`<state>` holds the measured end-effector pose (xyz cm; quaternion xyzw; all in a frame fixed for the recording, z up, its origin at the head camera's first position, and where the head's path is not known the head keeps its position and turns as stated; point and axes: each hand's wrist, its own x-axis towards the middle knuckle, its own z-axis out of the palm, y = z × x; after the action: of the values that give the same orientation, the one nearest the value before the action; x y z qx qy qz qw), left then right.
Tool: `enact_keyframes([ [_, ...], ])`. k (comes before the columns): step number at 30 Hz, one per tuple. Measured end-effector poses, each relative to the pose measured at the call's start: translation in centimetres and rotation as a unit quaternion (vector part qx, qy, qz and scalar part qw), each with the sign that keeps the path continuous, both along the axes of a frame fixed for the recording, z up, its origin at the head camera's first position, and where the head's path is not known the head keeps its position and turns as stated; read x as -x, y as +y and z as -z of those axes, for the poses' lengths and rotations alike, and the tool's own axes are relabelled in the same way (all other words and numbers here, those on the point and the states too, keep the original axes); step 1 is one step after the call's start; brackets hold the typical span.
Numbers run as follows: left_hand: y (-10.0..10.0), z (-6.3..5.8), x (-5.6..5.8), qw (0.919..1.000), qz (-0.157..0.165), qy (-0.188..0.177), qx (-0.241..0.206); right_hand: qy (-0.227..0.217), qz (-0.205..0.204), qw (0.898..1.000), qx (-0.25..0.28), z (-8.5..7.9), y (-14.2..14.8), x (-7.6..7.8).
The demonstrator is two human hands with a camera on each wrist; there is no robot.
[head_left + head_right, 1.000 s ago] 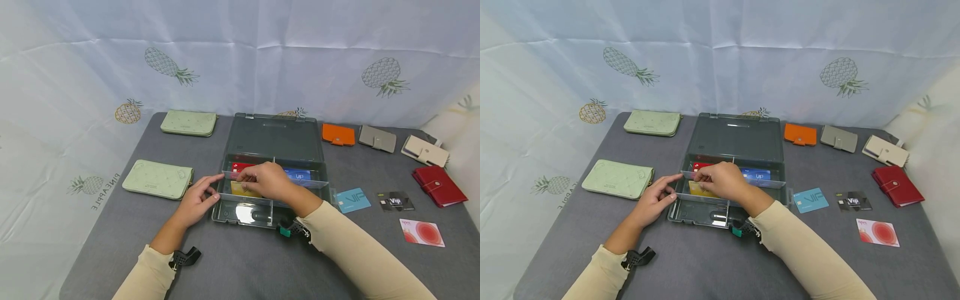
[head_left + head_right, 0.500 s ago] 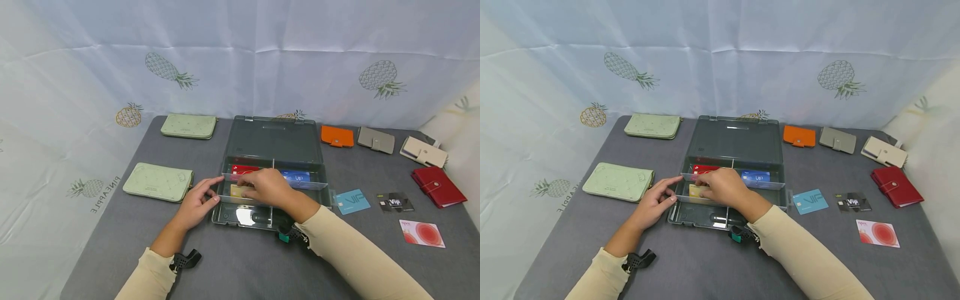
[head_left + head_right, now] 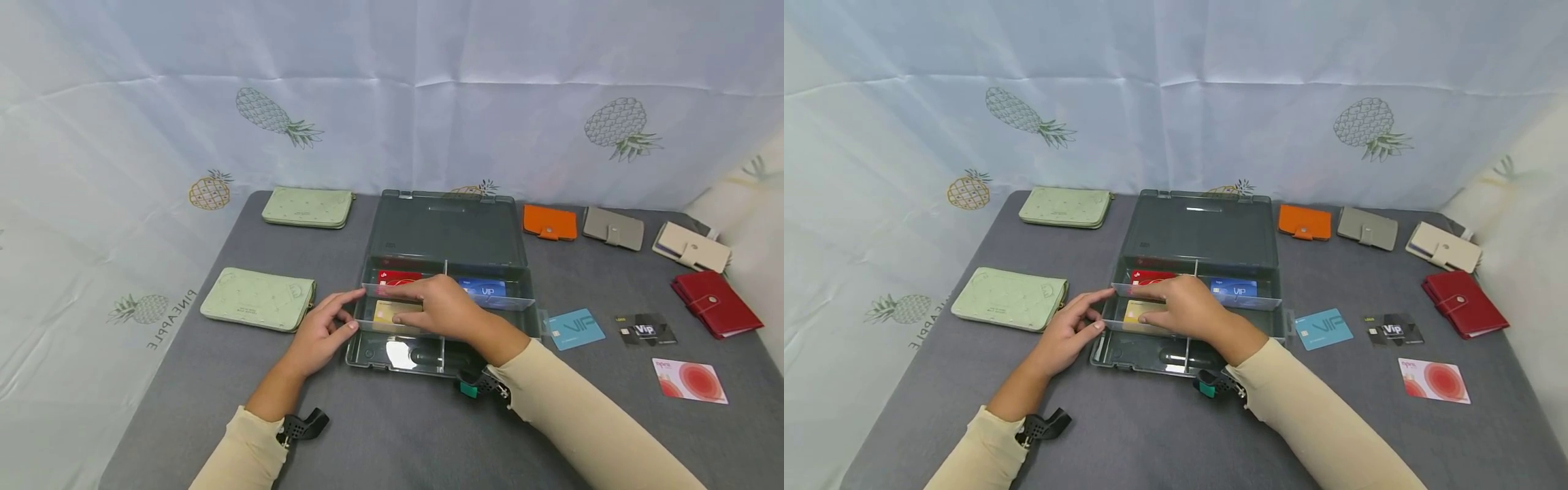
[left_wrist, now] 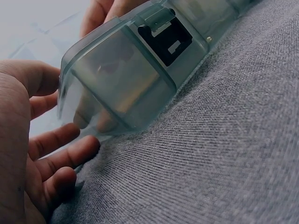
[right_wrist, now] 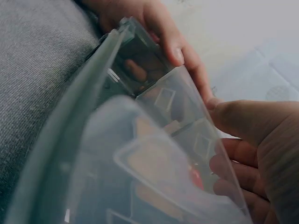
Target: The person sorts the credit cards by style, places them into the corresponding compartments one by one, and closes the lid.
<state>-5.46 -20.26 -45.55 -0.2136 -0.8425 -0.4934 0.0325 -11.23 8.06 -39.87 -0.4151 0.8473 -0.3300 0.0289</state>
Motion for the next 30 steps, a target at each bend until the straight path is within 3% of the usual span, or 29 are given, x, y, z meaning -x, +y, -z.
enact_keyframes([
  [7, 0.0, 0.2, -0.1, 1.0, -0.002, -0.002, 0.002, -0.047, 0.011, 0.998, 0.04, -0.8, 1.2, -0.5],
  [18, 0.2, 0.0, 0.0, 1.0, -0.008, 0.003, 0.006, -0.113, 0.107, 0.986, 0.067, -2.0, 6.2, -1.9],
  [21, 0.2, -0.1, 0.0, 0.9999, -0.009, 0.002, 0.005, -0.114, 0.125, 0.983, 0.071, -1.9, 8.0, -2.2],
  [30, 0.2, -0.1, -0.2, 0.9999, -0.01, -0.001, 0.008, -0.055, 0.198, 0.975, 0.083, -1.4, 13.8, -3.7],
])
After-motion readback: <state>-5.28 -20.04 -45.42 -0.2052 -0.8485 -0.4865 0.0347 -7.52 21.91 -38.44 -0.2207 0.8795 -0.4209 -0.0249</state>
